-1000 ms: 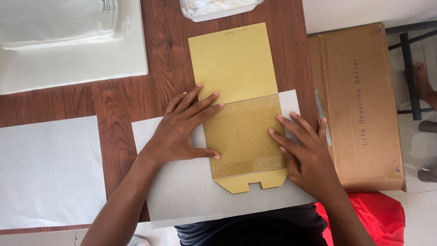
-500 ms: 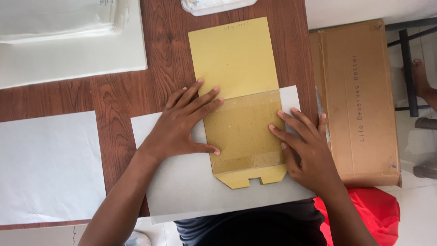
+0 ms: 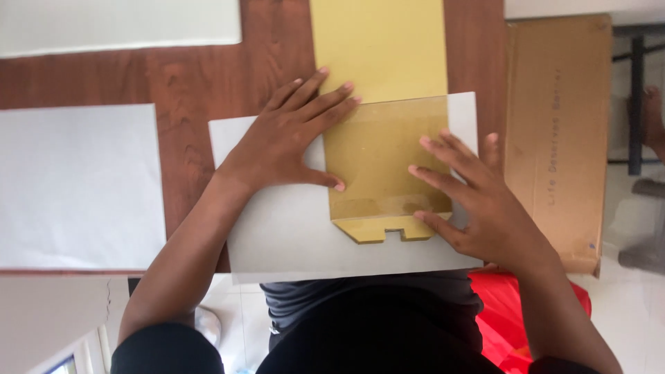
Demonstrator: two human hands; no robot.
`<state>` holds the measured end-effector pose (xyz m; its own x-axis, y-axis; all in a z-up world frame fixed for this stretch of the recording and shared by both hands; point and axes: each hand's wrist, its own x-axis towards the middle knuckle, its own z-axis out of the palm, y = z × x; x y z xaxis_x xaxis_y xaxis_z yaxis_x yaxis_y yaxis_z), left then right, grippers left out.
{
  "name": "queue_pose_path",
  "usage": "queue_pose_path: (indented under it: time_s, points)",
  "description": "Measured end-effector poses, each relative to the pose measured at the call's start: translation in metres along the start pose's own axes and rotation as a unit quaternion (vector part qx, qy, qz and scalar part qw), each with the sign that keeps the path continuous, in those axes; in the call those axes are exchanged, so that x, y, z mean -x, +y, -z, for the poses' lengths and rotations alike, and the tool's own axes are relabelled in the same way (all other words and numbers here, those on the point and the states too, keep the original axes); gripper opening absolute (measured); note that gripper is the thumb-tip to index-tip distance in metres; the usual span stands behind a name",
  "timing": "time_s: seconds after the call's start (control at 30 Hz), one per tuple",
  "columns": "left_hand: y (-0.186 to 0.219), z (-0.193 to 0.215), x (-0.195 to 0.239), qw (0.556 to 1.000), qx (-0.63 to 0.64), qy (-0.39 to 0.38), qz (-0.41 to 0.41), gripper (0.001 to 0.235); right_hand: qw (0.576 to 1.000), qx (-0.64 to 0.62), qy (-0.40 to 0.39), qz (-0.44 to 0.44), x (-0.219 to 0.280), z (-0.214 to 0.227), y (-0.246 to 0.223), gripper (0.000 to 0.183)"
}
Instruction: The person aligns a white sheet of paper onto a yellow cardboard template on a wooden table. They smooth the paper down with their hands, then use a wooden stick to apply a white adhesive from a plastic container onto the paper's edge. Finally, they fold the paper over the edge of the cardboard and press it down to secure it.
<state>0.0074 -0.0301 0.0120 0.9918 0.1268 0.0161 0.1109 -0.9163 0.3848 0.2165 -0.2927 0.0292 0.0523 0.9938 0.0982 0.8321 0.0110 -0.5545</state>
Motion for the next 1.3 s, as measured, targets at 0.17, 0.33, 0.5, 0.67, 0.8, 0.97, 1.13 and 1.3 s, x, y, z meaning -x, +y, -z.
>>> queue_pose_path:
  time_s: [0.17,0.33,0.5,0.67,0.8,0.97,1.13,1.3]
  points:
    - [-0.002,0.000,-0.003,1.000,0.016,-0.006,-0.021,0.114,0.993,0.011,-0.111,0.049,-0.007,-0.009,0.011,0.078]
    - [-0.002,-0.002,-0.004,0.999,-0.029,-0.002,-0.022,0.124,0.991,0.035,-0.109,0.064,-0.003,-0.016,0.019,0.082]
    - [0.021,-0.002,0.030,0.977,-0.202,0.067,-0.012,0.117,0.991,0.053,-0.110,0.062,-0.004,-0.016,0.017,0.077]
    - [0.092,0.016,0.111,0.933,-0.118,0.301,0.159,0.037,0.992,0.013,-0.119,0.042,-0.005,-0.014,0.014,0.076]
    - [0.138,-0.028,0.177,0.844,-0.028,0.379,0.380,0.027,0.991,0.007,-0.126,0.043,-0.003,-0.014,0.011,0.074]
    - [0.160,-0.089,0.211,0.673,0.303,0.278,0.615,0.047,0.993,0.036,-0.105,0.040,-0.004,-0.017,0.007,0.059]
    - [0.159,-0.103,0.196,0.587,0.410,0.299,0.631,0.042,0.994,0.048,-0.097,0.035,-0.004,-0.023,0.010,0.052]
    - [0.158,-0.088,0.189,0.564,0.405,0.378,0.612,0.060,0.995,0.064,-0.072,0.033,0.001,-0.025,0.009,0.051]
